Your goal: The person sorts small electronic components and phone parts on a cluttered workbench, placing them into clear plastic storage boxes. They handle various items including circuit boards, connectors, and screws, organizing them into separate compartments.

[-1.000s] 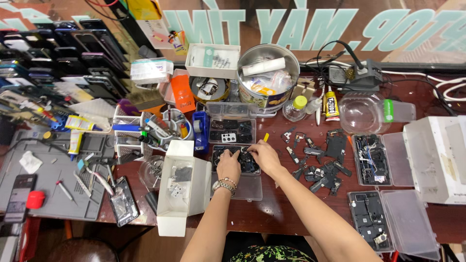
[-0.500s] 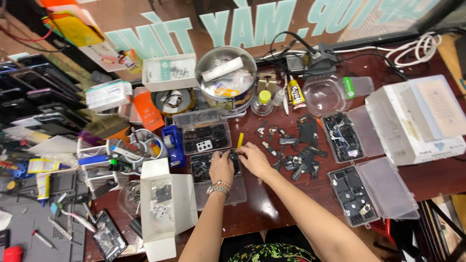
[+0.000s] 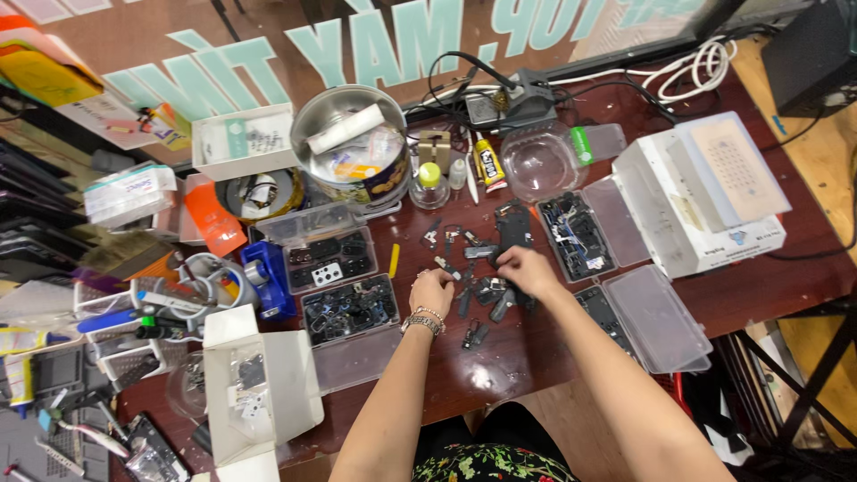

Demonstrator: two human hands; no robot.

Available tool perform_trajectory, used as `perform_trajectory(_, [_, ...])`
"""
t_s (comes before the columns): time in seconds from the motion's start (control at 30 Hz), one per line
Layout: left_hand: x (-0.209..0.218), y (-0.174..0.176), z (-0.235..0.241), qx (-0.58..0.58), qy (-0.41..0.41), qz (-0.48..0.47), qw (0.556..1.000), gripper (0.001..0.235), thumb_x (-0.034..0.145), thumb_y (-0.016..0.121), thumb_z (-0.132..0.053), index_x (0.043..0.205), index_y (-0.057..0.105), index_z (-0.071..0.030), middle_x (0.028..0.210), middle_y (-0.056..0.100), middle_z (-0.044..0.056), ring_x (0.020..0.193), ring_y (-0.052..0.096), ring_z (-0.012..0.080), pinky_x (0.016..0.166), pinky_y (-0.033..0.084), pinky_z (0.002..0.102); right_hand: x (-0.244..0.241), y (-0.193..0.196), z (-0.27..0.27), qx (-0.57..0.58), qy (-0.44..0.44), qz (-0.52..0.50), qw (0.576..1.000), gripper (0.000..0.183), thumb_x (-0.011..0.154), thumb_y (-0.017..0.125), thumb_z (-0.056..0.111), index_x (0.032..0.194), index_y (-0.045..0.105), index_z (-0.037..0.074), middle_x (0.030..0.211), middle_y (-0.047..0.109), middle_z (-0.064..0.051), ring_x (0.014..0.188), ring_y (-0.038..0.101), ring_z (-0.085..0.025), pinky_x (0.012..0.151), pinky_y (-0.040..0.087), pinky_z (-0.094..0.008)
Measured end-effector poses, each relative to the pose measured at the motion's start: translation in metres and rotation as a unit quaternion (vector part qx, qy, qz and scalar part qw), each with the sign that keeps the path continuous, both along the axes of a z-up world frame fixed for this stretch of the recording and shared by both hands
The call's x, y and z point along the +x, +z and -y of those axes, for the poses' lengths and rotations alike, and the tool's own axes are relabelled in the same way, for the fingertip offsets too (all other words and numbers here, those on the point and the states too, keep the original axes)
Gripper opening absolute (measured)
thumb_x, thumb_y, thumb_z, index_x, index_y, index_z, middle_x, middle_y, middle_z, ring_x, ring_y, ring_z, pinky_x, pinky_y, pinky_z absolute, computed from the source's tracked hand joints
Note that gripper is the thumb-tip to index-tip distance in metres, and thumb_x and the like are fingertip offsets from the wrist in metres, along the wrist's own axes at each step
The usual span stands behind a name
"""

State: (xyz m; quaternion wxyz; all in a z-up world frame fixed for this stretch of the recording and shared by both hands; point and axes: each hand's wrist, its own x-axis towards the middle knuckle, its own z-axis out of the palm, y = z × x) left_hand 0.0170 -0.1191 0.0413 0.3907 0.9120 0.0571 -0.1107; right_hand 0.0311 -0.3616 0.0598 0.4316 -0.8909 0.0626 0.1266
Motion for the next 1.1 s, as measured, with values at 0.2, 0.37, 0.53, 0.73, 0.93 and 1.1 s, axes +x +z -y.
perform_trajectory(0.2, [-0.009, -0.002, 0.017, 0.021, -0.013, -0.031, 0.999, 0.016, 0.078, 0.076, -0.019, 0.093, 0.079, -0.014, 0.102, 0.074, 0.009, 0.099, 0.071, 0.0293, 0.091, 0.056, 0.042, -0.026, 0.007, -0.013, -0.162, 0.108, 0.000, 0.981, 0.051, 0.069, 0.090, 0.016, 0.111, 0.063, 0.012, 0.109, 0.062, -0.012, 0.111, 0.061, -0.034, 0.091, 0.050, -0.046])
perform_trajectory(0.37, [-0.014, 0.007, 0.019, 0.031, 0.008, -0.055, 0.998, 0.017, 0.078, 0.076, -0.018, 0.095, 0.079, -0.015, 0.104, 0.074, 0.010, 0.100, 0.070, 0.0298, 0.090, 0.056, 0.042, -0.016, 0.014, -0.012, -0.095, 0.023, -0.020, 0.995, 0.043, 0.078, 0.084, 0.018, 0.114, 0.060, 0.012, 0.110, 0.065, -0.009, 0.107, 0.067, -0.029, 0.095, 0.054, -0.041])
perform_trajectory(0.53, [-0.015, 0.009, 0.021, 0.017, 0.010, -0.054, 0.998, 0.016, 0.078, 0.075, -0.017, 0.094, 0.079, -0.015, 0.101, 0.076, 0.010, 0.099, 0.071, 0.0292, 0.090, 0.056, 0.042, -0.014, 0.031, -0.003, -0.127, 0.053, 0.036, 0.990, 0.040, 0.081, 0.080, 0.015, 0.116, 0.060, 0.013, 0.116, 0.060, -0.010, 0.109, 0.064, -0.031, 0.093, 0.051, -0.043])
perform_trajectory(0.73, [-0.024, 0.018, 0.032, 0.037, -0.036, -0.064, 0.997, 0.019, 0.074, 0.082, -0.023, 0.090, 0.079, -0.013, 0.099, 0.076, 0.010, 0.099, 0.071, 0.0284, 0.089, 0.056, 0.042, -0.029, 0.048, -0.016, -0.193, 0.236, 0.027, 0.952, 0.043, 0.075, 0.084, 0.017, 0.111, 0.061, 0.013, 0.116, 0.056, -0.009, 0.118, 0.056, -0.031, 0.096, 0.049, -0.043])
perform_trajectory(0.93, [-0.041, 0.026, 0.032, 0.159, -0.165, -0.155, 0.961, 0.036, 0.068, 0.093, -0.037, 0.089, 0.079, -0.011, 0.101, 0.076, 0.011, 0.101, 0.072, 0.0279, 0.090, 0.057, 0.041, -0.029, 0.035, -0.027, -0.201, 0.180, 0.075, 0.960, 0.027, 0.086, 0.077, 0.014, 0.108, 0.062, 0.012, 0.114, 0.059, -0.008, 0.115, 0.060, -0.030, 0.095, 0.050, -0.042])
perform_trajectory(1.1, [-0.042, 0.015, 0.032, 0.152, -0.124, -0.156, 0.968, 0.028, 0.070, 0.089, -0.030, 0.094, 0.082, -0.016, 0.102, 0.077, 0.011, 0.100, 0.074, 0.0279, 0.089, 0.059, 0.040, -0.029, 0.026, -0.029, -0.119, 0.241, -0.054, 0.962, 0.021, 0.090, 0.073, 0.022, 0.110, 0.068, 0.014, 0.108, 0.073, -0.006, 0.108, 0.073, -0.028, 0.093, 0.055, -0.039])
